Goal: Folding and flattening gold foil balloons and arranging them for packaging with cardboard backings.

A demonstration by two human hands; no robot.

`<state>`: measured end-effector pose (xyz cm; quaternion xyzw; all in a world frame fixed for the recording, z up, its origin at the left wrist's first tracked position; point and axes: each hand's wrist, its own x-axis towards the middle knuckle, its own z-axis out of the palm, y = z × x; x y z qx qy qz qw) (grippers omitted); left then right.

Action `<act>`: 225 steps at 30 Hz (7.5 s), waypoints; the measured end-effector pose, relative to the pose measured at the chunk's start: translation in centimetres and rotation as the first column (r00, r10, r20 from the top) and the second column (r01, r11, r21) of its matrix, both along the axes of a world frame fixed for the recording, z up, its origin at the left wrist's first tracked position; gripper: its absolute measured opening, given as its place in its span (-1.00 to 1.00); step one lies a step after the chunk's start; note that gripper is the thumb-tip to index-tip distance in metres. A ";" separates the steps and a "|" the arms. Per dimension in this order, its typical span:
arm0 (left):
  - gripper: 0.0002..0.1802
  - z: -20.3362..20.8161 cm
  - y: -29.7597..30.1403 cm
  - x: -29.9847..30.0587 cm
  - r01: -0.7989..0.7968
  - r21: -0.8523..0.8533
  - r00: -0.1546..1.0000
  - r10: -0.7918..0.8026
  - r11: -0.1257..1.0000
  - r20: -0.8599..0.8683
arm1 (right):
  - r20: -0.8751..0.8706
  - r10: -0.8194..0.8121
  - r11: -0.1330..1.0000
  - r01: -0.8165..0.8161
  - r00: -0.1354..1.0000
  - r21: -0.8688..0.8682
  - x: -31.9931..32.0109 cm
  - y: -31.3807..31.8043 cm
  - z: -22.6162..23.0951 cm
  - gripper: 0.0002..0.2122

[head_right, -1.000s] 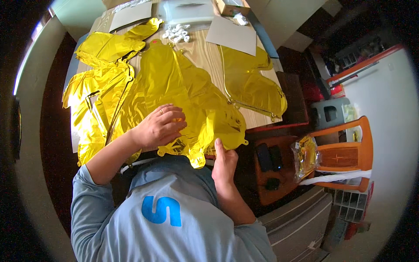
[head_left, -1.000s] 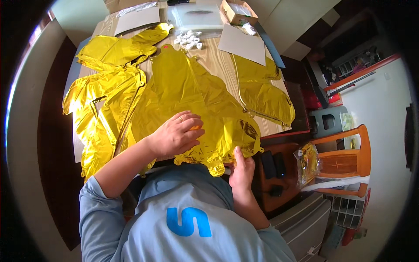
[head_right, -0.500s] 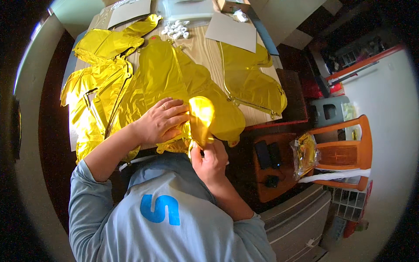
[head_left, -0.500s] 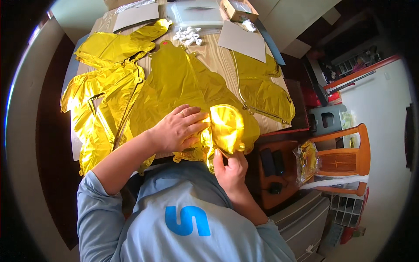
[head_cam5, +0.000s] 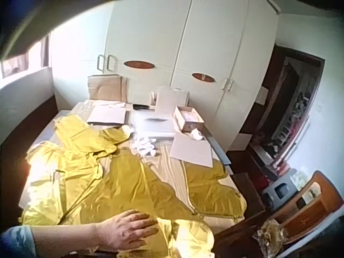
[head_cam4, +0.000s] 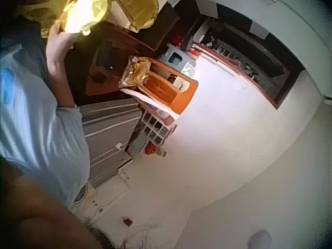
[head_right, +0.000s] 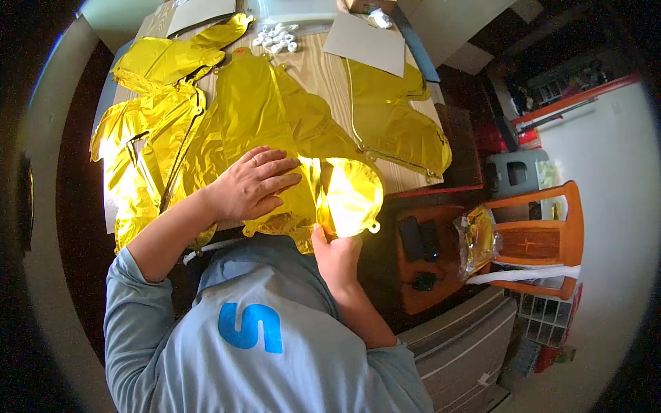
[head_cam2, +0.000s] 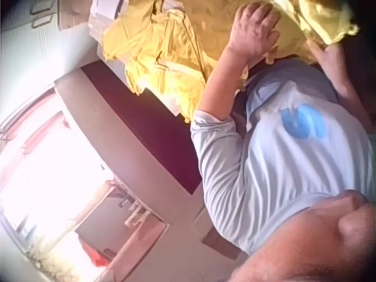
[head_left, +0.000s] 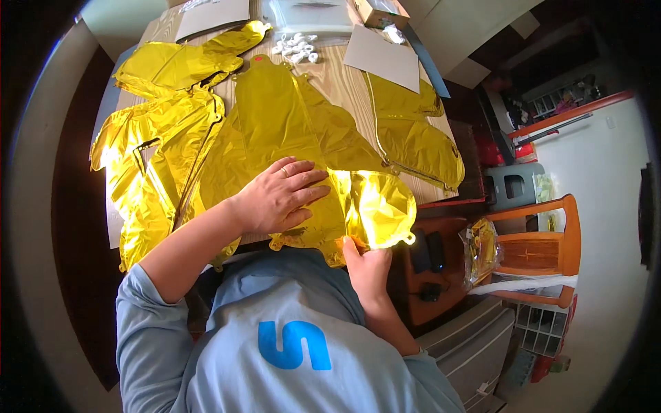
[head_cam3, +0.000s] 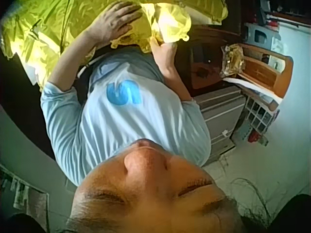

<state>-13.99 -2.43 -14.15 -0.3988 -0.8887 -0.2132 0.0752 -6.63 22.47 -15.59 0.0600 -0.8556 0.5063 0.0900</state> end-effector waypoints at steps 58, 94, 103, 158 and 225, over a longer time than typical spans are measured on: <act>-0.49 -0.5 -1.1 -1.3 -0.065 0.386 0.938 -0.075 0.920 0.338 | -0.179 0.740 0.559 -0.444 0.649 0.701 -8.2 1.8 1.0 -0.62; -0.42 -0.8 0.8 -1.0 0.024 0.162 0.999 -0.031 0.987 0.042 | 0.595 0.396 0.790 0.071 0.699 -0.609 -3.6 0.3 -1.0 -0.67; -0.44 -0.7 0.8 -0.9 0.018 0.167 0.998 -0.027 0.986 0.052 | 0.602 0.442 0.813 -0.013 0.665 -0.582 -1.6 2.3 -1.0 -0.79; -0.40 -1.9 -3.0 -4.1 -0.421 0.107 0.906 0.424 0.900 -0.001 | 0.247 0.199 0.787 -0.305 0.948 0.536 -26.1 -5.7 3.9 -0.76; -0.41 -0.8 -7.6 0.6 -0.486 0.110 0.873 0.488 0.867 0.010 | 0.000 0.742 0.473 -0.524 0.670 0.708 -22.7 -4.6 0.6 -0.38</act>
